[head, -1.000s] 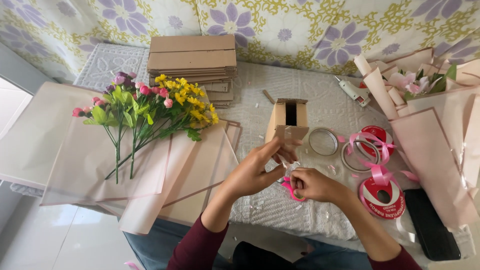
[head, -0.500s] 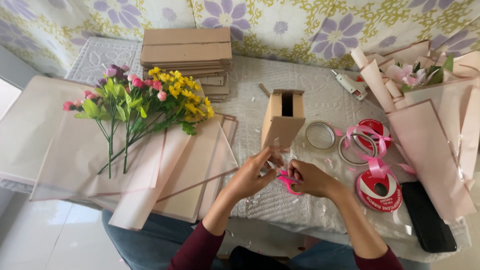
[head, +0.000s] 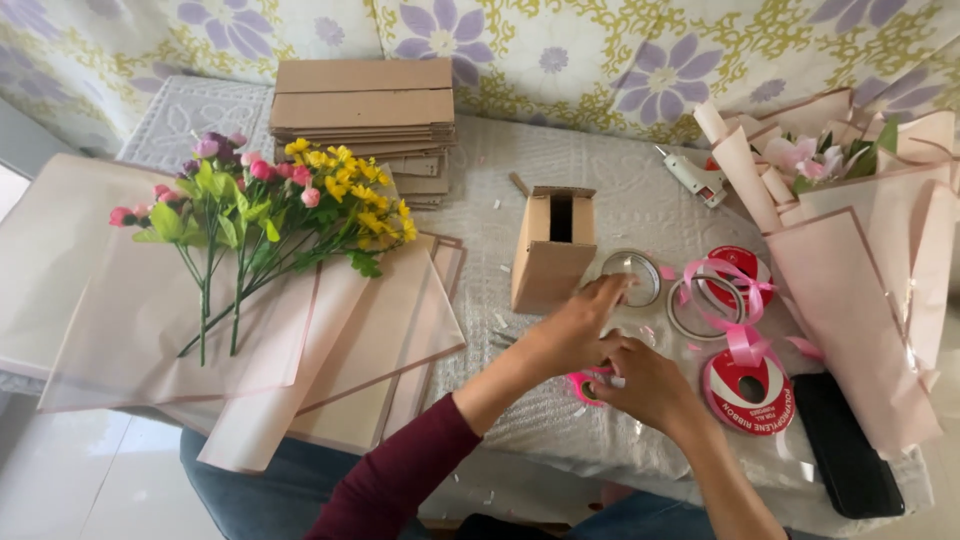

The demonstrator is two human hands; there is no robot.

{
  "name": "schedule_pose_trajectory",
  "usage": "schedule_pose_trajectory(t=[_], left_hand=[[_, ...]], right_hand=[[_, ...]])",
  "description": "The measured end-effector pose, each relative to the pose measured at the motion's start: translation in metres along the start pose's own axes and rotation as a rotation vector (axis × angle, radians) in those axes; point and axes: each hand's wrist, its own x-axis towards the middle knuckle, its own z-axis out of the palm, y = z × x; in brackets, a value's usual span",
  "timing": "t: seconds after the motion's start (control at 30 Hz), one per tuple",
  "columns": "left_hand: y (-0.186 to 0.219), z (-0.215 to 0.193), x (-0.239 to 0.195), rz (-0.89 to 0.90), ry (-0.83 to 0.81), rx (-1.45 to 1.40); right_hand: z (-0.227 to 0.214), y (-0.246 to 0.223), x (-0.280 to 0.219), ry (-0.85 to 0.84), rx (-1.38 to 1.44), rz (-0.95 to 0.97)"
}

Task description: The person assembles a small cardboard box by folding and taping its flaps. They then use scissors to trim excess cardboard and cut pieces of clear tape to secure the box edges. The workspace contains artificial flowers, wrapping paper, and additional cardboard pieces.

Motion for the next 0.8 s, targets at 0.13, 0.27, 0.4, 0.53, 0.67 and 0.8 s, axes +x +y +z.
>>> schedule_pose_trajectory(t=[0.13, 0.27, 0.4, 0.53, 0.67, 0.8], left_hand=[[-0.016, 0.020, 0.057, -0.200, -0.270, 0.260], [-0.067, 0.052, 0.081, -0.221, -0.375, 0.592], [-0.080, 0.061, 0.062, -0.119, -0.208, 0.732], [-0.084, 0.049, 0.068, -0.237, -0.300, 0.316], [-0.056, 0.022, 0.070, -0.273, -0.257, 0.200], [-0.017, -0.031, 0.075, -0.219, -0.138, 0.101]], right_hand=[[-0.019, 0.054, -0.008, 0.109, 0.015, -0.210], [-0.037, 0.103, -0.006, 0.081, 0.098, -0.012], [-0.026, 0.179, -0.018, -0.008, 0.702, 0.038], [-0.022, 0.238, -0.013, 0.004, 0.854, 0.013], [-0.025, 0.217, 0.021, 0.070, 1.255, -0.250], [-0.070, 0.129, 0.047, 0.146, 1.098, -0.217]])
